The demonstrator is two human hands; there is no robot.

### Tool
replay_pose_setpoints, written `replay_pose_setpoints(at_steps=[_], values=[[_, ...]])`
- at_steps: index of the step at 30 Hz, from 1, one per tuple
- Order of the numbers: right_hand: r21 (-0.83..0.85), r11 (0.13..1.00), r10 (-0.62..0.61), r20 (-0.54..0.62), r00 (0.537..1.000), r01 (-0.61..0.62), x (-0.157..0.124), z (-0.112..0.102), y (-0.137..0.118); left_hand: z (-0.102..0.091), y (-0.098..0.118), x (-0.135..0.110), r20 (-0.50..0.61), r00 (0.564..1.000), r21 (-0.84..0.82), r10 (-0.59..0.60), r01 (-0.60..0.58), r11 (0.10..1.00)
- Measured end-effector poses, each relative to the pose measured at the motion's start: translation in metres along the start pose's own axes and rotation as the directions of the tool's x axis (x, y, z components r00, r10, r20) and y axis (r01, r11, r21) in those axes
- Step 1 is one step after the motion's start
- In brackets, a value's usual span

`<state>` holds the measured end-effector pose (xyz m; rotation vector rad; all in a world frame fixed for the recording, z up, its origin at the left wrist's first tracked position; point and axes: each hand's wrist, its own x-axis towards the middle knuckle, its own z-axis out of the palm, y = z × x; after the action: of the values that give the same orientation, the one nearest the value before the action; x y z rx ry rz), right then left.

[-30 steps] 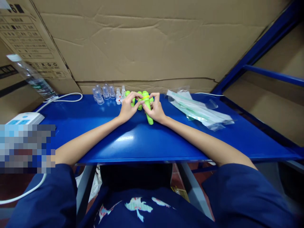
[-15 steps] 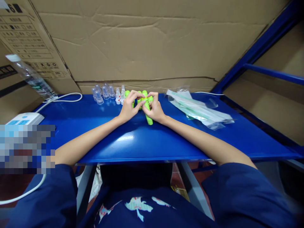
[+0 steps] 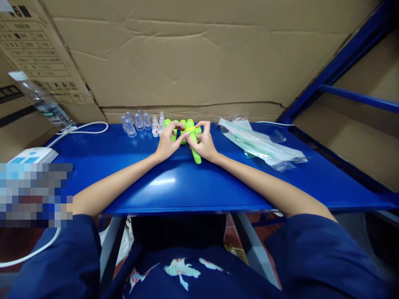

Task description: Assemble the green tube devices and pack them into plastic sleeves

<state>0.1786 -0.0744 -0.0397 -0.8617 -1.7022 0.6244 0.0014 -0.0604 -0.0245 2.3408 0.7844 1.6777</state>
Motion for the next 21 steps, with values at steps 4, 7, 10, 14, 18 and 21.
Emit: replay_pose_setpoints(at_steps=[4,7,10,14,18,21], values=[[0.023,1.0,0.0,0.017,1.0,-0.001,-0.001,0.0,-0.004,-0.002,0.005,0.001,0.017,0.998,0.039,0.058,-0.058,0.998],[0.019,1.0,-0.006,0.001,1.0,0.006,-0.002,0.0,-0.007,0.0,0.004,0.001,0.008,0.997,0.007,0.08,-0.08,0.997],[-0.009,1.0,-0.005,-0.053,0.999,0.004,-0.001,-0.001,-0.007,0.003,-0.003,0.0,-0.042,0.998,-0.093,0.036,-0.04,0.995],[0.036,0.999,0.011,-0.057,0.998,-0.009,0.001,-0.001,-0.004,0.006,-0.013,-0.001,-0.053,0.998,-0.2,-0.042,0.031,0.979],[0.068,0.996,0.051,0.048,0.998,-0.055,-0.001,-0.002,-0.003,0.004,-0.014,0.001,-0.063,0.998,-0.182,-0.013,0.001,0.983],[0.055,0.994,0.087,0.081,0.993,-0.091,-0.003,-0.001,-0.002,0.001,-0.011,0.001,-0.065,0.998,-0.151,0.009,-0.019,0.988]])
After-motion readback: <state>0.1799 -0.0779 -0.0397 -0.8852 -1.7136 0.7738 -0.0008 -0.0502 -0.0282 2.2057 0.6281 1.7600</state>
